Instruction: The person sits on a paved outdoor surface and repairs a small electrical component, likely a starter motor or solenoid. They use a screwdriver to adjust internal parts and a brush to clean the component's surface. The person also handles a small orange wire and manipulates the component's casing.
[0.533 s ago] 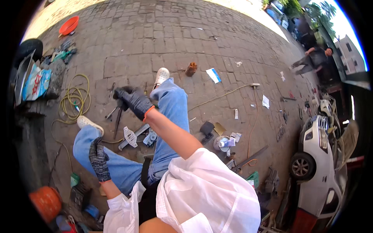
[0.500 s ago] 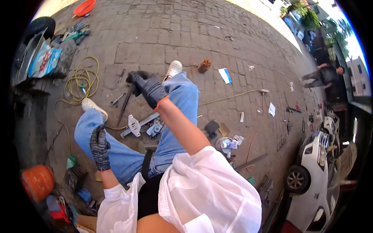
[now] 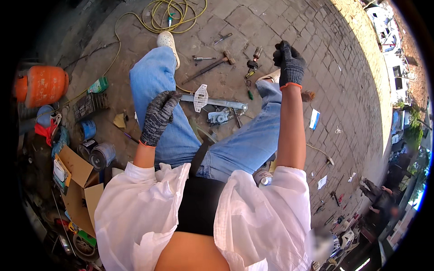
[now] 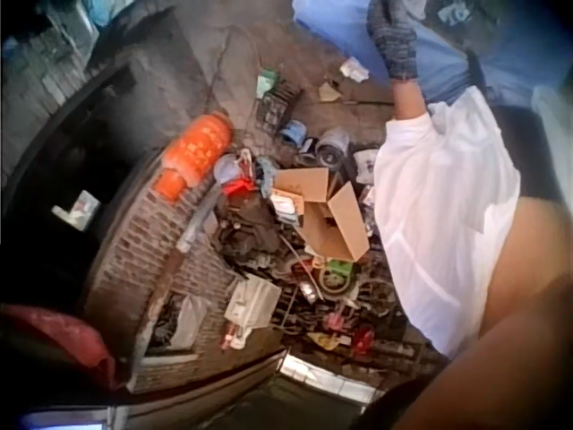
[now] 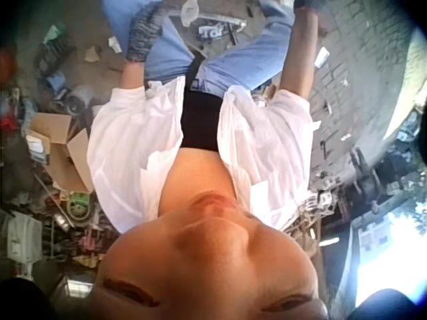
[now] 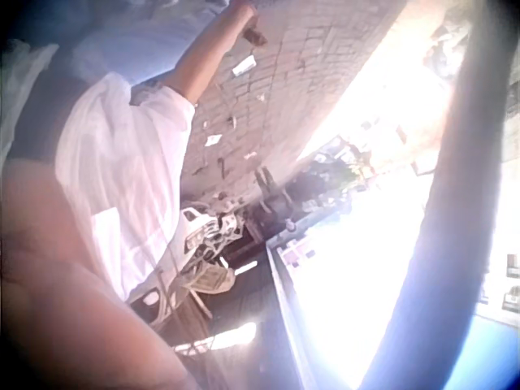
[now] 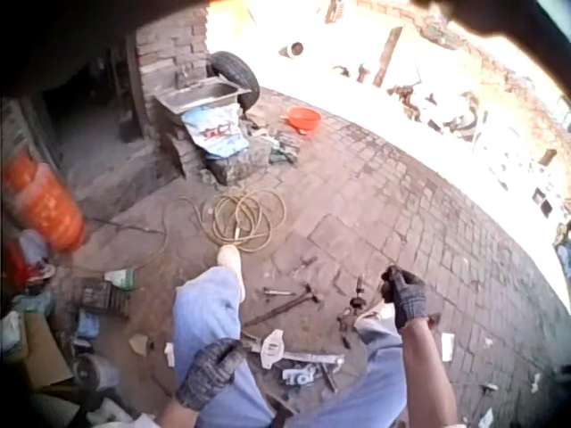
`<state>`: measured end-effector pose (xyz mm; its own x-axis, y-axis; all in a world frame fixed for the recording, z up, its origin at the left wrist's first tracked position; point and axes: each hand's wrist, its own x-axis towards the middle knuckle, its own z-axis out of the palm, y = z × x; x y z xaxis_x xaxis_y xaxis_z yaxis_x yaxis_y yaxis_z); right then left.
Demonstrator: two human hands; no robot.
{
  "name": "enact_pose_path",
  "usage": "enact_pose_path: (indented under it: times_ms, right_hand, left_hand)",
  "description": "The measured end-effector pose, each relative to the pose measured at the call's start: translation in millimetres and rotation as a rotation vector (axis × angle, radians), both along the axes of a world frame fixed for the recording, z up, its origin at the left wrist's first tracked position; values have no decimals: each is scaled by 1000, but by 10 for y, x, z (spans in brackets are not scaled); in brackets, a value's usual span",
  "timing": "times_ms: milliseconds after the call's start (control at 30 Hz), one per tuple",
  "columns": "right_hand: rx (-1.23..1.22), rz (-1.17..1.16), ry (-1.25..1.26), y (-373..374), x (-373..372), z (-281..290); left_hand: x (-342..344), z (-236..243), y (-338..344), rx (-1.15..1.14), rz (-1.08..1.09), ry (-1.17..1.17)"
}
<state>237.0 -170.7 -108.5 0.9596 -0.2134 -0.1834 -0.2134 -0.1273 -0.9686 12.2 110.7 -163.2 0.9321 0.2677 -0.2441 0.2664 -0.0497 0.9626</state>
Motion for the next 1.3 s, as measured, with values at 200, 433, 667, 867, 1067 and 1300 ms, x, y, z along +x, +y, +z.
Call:
enact_pose_path:
  times_ms: [200,433,667,867,1067,1300]
  right_hand:
    - [-78,85,-106,35,157,9]
    - [-85,18,-131,-60,191,-166]
    - [-193,189,217,29,142,-1360]
    - [-19,207,504,-57,110,-2492]
    - [253,595,529,323,-311,-1317]
    - [321,1243,522,394,-952,-203]
  left_hand:
    - [81,-24,48,-19,-8,-25]
    - [103,-48,-17,-137,66,7]
    - [159,6,-68,-439,17,2]
    - [146,242,-93,-277,-87,48]
    - [123,247,-48,266,-427,-61]
    - [348,346,-154,724,-846,-315]
